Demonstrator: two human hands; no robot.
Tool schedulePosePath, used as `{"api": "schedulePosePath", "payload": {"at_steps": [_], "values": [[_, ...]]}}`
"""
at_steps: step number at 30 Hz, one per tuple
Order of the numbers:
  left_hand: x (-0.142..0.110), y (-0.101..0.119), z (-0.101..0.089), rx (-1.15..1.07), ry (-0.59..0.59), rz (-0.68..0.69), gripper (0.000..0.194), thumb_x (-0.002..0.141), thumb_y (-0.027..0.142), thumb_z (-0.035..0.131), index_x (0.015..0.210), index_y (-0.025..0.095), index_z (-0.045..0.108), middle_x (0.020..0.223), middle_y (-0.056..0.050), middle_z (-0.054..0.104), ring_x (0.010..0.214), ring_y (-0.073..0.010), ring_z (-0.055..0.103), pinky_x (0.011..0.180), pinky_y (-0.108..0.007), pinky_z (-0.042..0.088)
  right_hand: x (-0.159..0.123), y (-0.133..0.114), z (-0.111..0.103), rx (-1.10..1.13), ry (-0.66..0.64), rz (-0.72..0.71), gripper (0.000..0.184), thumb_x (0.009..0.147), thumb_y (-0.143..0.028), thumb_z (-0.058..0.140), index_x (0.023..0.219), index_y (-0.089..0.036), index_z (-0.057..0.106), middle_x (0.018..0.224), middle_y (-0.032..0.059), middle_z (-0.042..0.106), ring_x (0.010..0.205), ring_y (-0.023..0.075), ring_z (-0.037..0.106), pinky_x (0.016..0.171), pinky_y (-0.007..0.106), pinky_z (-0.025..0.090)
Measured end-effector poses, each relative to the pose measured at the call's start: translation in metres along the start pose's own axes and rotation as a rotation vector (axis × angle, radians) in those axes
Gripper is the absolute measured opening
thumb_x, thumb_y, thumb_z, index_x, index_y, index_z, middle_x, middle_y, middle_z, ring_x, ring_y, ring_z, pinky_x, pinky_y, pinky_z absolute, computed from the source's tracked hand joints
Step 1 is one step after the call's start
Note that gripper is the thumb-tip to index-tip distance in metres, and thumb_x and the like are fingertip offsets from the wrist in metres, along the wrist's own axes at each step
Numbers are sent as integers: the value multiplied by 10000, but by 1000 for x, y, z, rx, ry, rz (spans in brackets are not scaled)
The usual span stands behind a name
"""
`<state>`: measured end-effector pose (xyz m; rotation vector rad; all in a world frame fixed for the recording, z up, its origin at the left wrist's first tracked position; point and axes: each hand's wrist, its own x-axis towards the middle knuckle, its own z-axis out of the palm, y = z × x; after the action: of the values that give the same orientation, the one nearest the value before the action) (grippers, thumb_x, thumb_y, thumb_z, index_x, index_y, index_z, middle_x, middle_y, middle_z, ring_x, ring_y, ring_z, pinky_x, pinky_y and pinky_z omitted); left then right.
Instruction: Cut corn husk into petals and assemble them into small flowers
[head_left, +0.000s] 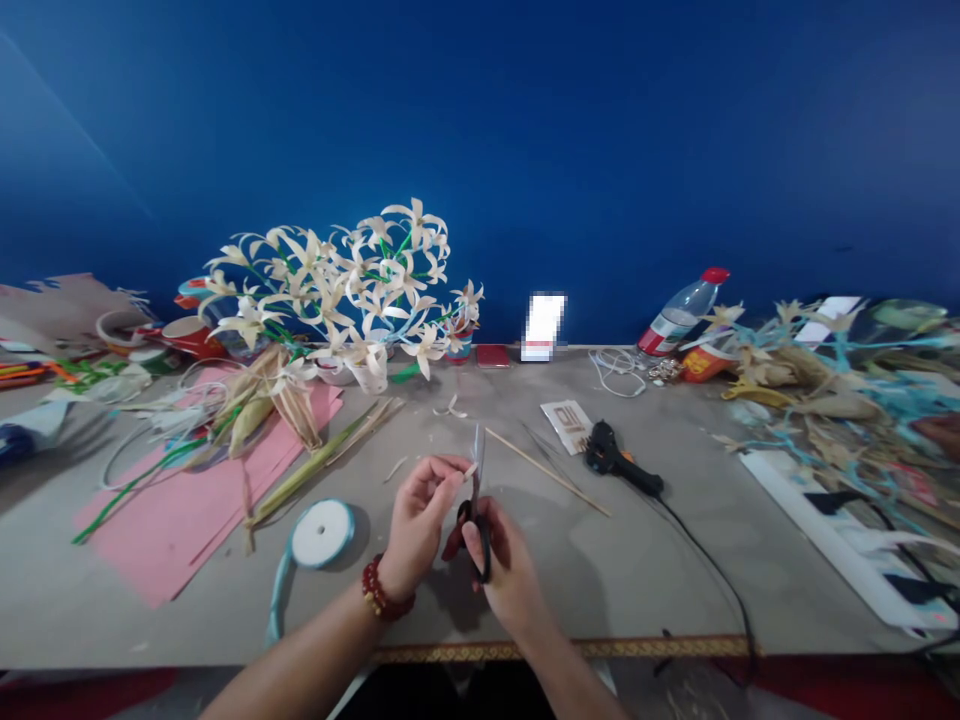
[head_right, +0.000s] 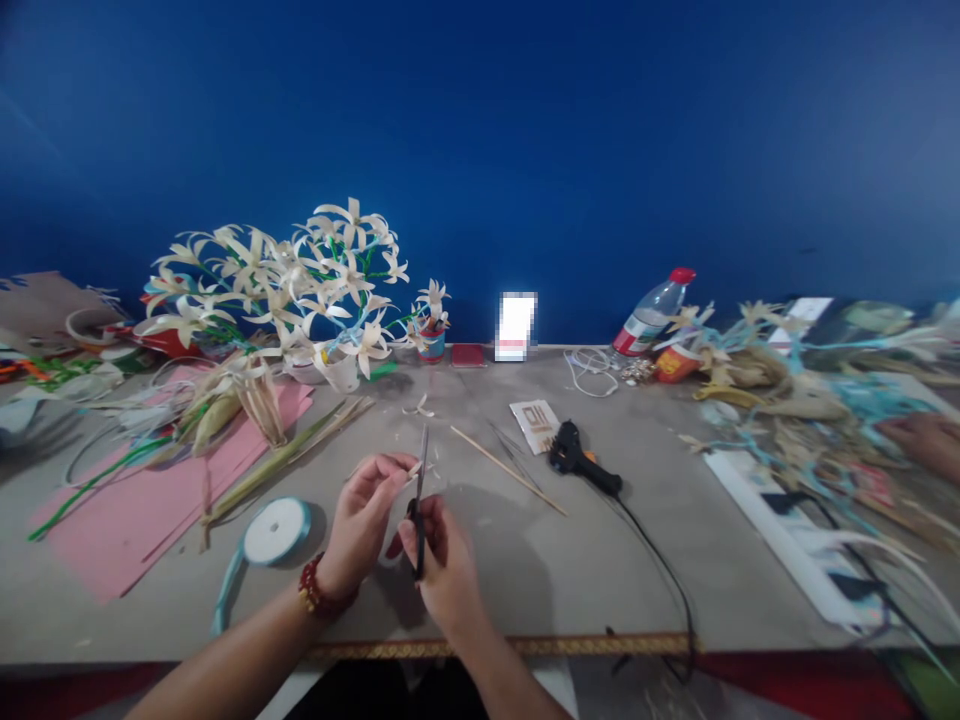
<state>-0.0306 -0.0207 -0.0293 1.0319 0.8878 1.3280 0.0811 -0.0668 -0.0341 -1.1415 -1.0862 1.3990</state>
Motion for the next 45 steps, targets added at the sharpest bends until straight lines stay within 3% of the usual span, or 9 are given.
{"api": "schedulePosePath", "payload": {"at_steps": [10,18,36,45], "values": [[3,3,1,7,-16,55,190,868,288,636,731,168,582,957,-42,659,882,-154,582,821,-247,430,1,7,-1,25,47,8,488,764,-661,650,767,-216,450,523,-59,514,396,59,376,339,160,290],[2,1,1,-44,-55,24,189,882,273,621,735,169,564,954,-37,653,856,-147,572,807,-249,426,-4,1,-12,-16,-19,-56,412,844,-607,595,832,-204,511,642,-15,570,451,75,409,381,190,365],[1,0,1,32,-45,60,161,902,271,593,764,187,586,987,-22,625,895,-139,563,827,-239,414,0,12,2,42,23,-60,421,843,-620,587,812,-218,467,630,-36,545,444,69,386,377,189,312],[2,2,2,-8,-25,60,161,877,275,624,749,184,587,946,-27,643,878,-145,570,823,-240,424,-1,10,-4,17,14,-28,432,833,-625,593,786,-217,458,575,-53,513,414,66,371,363,189,297]]}}
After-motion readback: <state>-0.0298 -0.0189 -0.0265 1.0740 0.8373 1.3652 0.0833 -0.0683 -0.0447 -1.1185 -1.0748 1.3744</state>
